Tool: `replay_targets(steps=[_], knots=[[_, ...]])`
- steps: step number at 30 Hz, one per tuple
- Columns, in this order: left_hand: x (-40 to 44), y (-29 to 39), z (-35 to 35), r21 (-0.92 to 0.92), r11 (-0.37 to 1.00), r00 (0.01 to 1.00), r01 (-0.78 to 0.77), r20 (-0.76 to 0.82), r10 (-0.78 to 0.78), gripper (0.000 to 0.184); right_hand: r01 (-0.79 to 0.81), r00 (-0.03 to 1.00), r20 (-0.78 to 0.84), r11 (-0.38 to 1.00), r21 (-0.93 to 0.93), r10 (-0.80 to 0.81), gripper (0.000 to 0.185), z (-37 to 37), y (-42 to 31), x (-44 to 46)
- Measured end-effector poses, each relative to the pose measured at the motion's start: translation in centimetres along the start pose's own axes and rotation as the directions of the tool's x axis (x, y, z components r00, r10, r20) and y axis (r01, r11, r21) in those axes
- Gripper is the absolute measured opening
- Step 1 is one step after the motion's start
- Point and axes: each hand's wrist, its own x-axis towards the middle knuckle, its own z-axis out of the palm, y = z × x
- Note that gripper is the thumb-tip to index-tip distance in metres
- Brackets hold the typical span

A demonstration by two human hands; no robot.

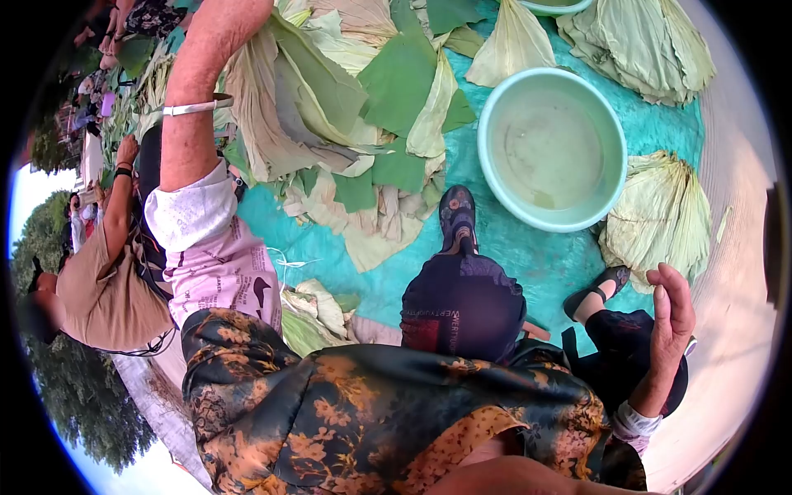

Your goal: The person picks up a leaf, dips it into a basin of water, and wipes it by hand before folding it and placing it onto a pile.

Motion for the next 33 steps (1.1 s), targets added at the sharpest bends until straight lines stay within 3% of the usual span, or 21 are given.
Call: replay_targets(steps=[1,2,3,4,5,6,9,12,15,18,21,24,27,28,31,33], knots=[[0.2,1.7,1.2,-0.013,1.000,0.996,0.010,0.092,-0.008,0.027,-0.005,1.000,0.000,1.000,0.010,0.005,0.026,0.0,0.0,0.1],[2.0,1.8,3.9,-0.038,0.999,0.960,0.035,0.280,-0.023,0.029,-0.011,1.000,0.000,1.000,0.019,0.011,0.026,0.1,0.0,0.1],[2.4,2.4,6.9,-0.253,0.948,0.940,-0.194,0.229,0.253,0.030,-0.008,1.000,0.009,1.000,0.014,0.008,0.026,0.1,0.0,0.1],[5.5,-2.5,16.2,-0.148,0.767,0.733,-0.625,0.228,0.641,0.026,-0.004,1.000,0.018,1.000,0.008,0.004,0.026,0.1,-0.1,0.2],[5.7,0.2,17.0,-0.028,0.975,0.730,0.222,0.667,-0.147,0.045,0.000,1.000,0.027,1.000,0.000,0.000,0.026,0.1,-0.2,0.3],[5.8,0.9,20.3,-0.026,0.985,0.776,0.169,0.620,-0.117,0.059,-0.003,1.000,0.027,1.000,0.006,0.003,0.026,0.1,-0.3,0.4],[4.9,1.2,29.7,-0.040,0.977,0.844,0.210,0.512,-0.160,0.074,-0.030,0.999,0.023,0.999,0.022,0.029,0.026,0.2,-0.4,0.6],[2.3,4.0,28.8,0.137,0.961,0.784,0.242,0.556,-0.277,0.085,-0.041,0.999,0.020,0.999,0.005,0.041,0.026,0.4,-0.7,0.9],[-0.4,3.1,31.7,0.213,0.953,0.706,0.214,0.641,-0.302,0.087,-0.054,0.998,0.015,0.999,0.002,0.054,0.026,0.7,-0.6,1.1],[-4.2,3.2,34.4,0.248,0.943,0.871,0.221,0.384,-0.305,0.084,-0.056,0.998,0.024,0.998,-0.009,0.056,0.026,0.8,-0.6,1.3],[-5.6,4.4,35.1,0.222,0.957,0.935,0.189,0.256,-0.244,0.058,-0.015,0.999,0.028,1.000,-0.027,0.016,0.026,0.9,-0.8,1.4],[-6.0,4.6,36.1,0.097,0.984,0.964,0.152,0.206,-0.169,0.038,0.013,1.000,0.026,0.999,-0.029,-0.012,0.025,0.8,-0.9,1.3],[-6.2,7.2,30.3,-0.113,0.926,0.845,0.360,0.461,-0.272,0.025,0.046,0.999,0.003,0.999,-0.007,-0.046,0.024,0.5,-1.5,0.9],[-6.7,7.0,30.1,-0.167,0.924,0.893,0.344,0.363,-0.267,0.031,0.053,0.999,0.003,0.999,0.004,-0.053,0.024,0.3,-1.6,0.7],[-7.9,5.1,29.8,-0.319,0.867,0.913,0.384,0.274,-0.303,0.036,0.089,0.996,-0.007,0.995,0.038,-0.089,0.023,0.0,-1.8,0.1],[-8.9,2.9,28.4,-0.496,0.698,0.811,0.517,0.543,-0.215,0.035,0.121,0.993,-0.016,0.991,0.058,-0.121,0.023,-0.1,-2.0,-0.4]])
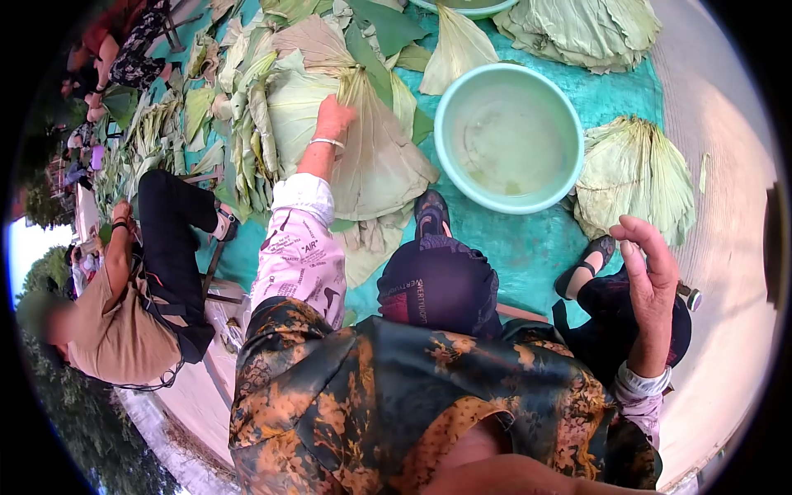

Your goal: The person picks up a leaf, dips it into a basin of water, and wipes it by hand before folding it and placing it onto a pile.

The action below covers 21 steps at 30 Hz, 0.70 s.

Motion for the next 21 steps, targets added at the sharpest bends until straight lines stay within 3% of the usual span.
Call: replay_targets(steps=[1,4,7,10,16,18,21], knots=[[-1.0,-0.3,-1.0,-0.127,0.990,0.988,0.056,0.149,-0.037,0.034,0.070,0.998,0.009,0.997,-0.025,-0.070,0.023,-0.2,0.1,-0.2],[-6.8,0.9,-3.8,-0.348,0.913,0.959,0.214,0.254,-0.128,0.031,0.150,0.988,0.022,0.988,0.027,-0.151,0.023,-0.1,0.8,-1.0],[-12.9,3.6,-6.7,-0.565,0.816,0.973,0.122,0.230,0.013,0.025,0.183,0.982,0.028,0.982,0.046,-0.185,0.023,0.1,1.1,-1.5],[-17.6,6.3,-9.6,-0.578,0.813,0.981,-0.069,0.110,0.162,0.024,0.230,0.971,0.058,0.971,0.059,-0.233,0.023,0.2,2.0,-1.2],[-23.2,11.6,-13.4,-0.504,0.814,0.934,-0.288,0.040,0.355,0.018,0.378,0.922,0.049,0.921,0.098,-0.383,0.027,0.3,3.3,0.1],[-24.2,13.3,-14.0,-0.470,0.805,0.897,-0.362,0.059,0.438,0.017,0.443,0.895,0.005,0.892,0.085,-0.445,0.029,0.6,1.6,1.1],[-26.7,18.0,-13.2,-0.453,0.794,0.838,-0.405,0.164,0.521,0.013,0.599,0.795,-0.057,0.797,-0.078,-0.604,0.037,-0.4,-1.6,2.5]])
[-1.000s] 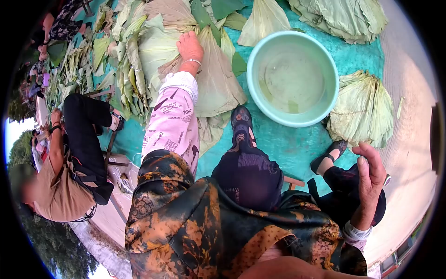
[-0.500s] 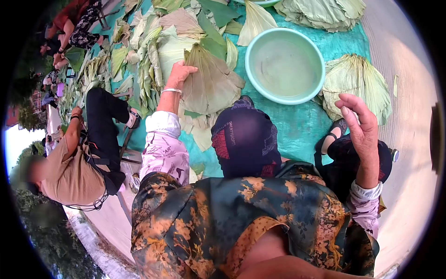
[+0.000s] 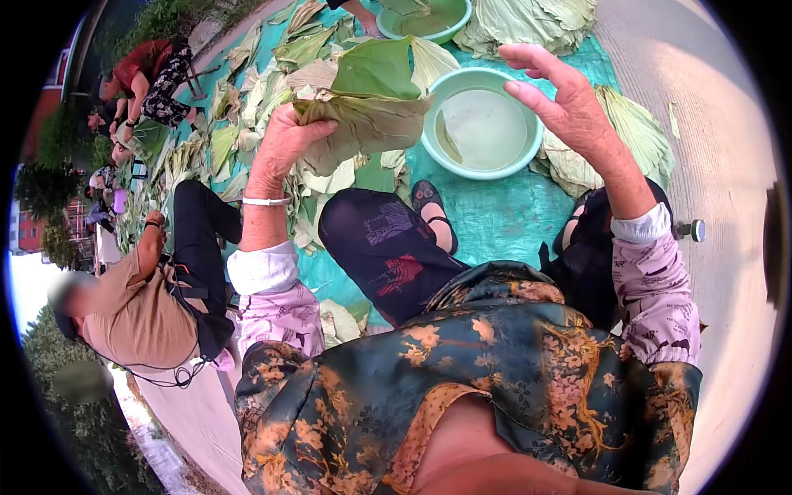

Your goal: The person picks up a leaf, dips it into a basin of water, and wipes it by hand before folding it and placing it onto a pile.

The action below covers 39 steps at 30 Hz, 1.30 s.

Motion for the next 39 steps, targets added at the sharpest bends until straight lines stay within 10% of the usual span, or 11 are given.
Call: replay_targets(steps=[6,13,21,30,39], knots=[[2.9,2.7,7.9,-0.062,0.998,0.964,-0.032,0.262,0.047,0.021,0.227,0.974,0.019,0.974,0.009,-0.227,0.049,-0.1,1.2,3.1],[4.9,1.5,13.9,-0.120,0.990,0.906,0.079,0.422,-0.021,0.023,-0.234,0.949,0.301,0.857,0.460,0.097,0.044,-0.6,5.1,-0.2],[7.0,-0.7,14.9,-0.231,0.965,0.901,0.126,0.434,-0.014,0.029,-0.407,0.902,0.326,0.812,0.418,0.284,0.032,0.0,7.8,-1.5],[6.6,-1.7,12.2,-0.474,0.880,0.997,-0.038,-0.077,0.001,0.026,-0.534,0.804,0.095,0.640,0.552,0.588,0.031,-0.9,9.9,-1.7],[5.6,-4.5,5.8,-0.482,0.775,0.722,-0.410,-0.690,-0.048,0.036,-0.546,0.654,-0.044,0.511,0.664,0.755,0.031,0.7,14.1,-2.8]])
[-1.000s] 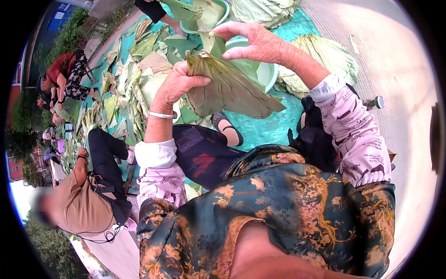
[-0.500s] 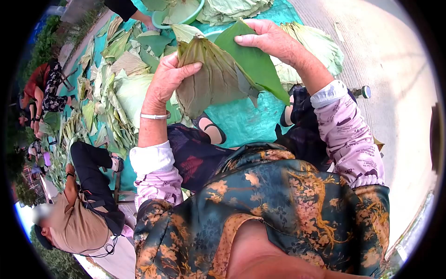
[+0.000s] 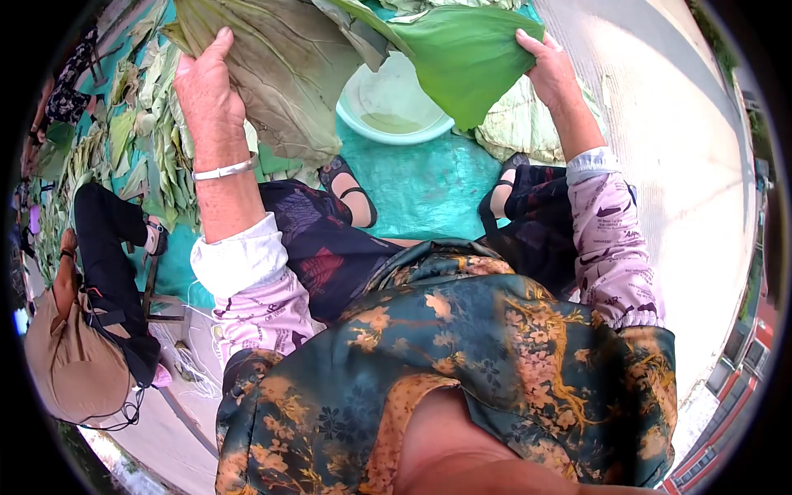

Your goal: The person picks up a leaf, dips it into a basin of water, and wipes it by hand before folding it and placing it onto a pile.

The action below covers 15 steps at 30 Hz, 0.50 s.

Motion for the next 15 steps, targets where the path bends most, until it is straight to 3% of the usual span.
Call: replay_targets(steps=[5,8,9,13,15], knots=[[0.9,1.2,-1.7,-0.069,0.993,0.986,-0.099,-0.138,0.088,0.035,0.033,0.998,-0.055,0.999,-0.029,-0.034,0.029,-0.7,0.9,0.2],[-1.8,3.4,1.1,-0.170,0.945,0.955,-0.279,-0.155,0.254,0.027,0.023,0.998,-0.058,0.999,0.046,-0.020,0.030,-0.1,1.1,0.4],[-1.6,4.1,0.4,-0.248,0.946,0.977,-0.209,-0.082,0.195,0.033,0.026,0.999,-0.046,0.997,0.076,-0.023,0.029,0.0,1.5,0.7],[-1.7,5.6,0.9,-0.260,0.931,0.961,-0.258,-0.172,0.218,0.028,-0.034,0.995,0.094,0.976,0.213,0.015,0.033,1.2,2.1,1.4],[-0.9,6.3,0.1,-0.266,0.941,0.974,-0.208,-0.149,0.173,0.027,-0.051,0.987,0.158,0.967,0.248,0.011,0.034,1.9,2.0,1.2]])
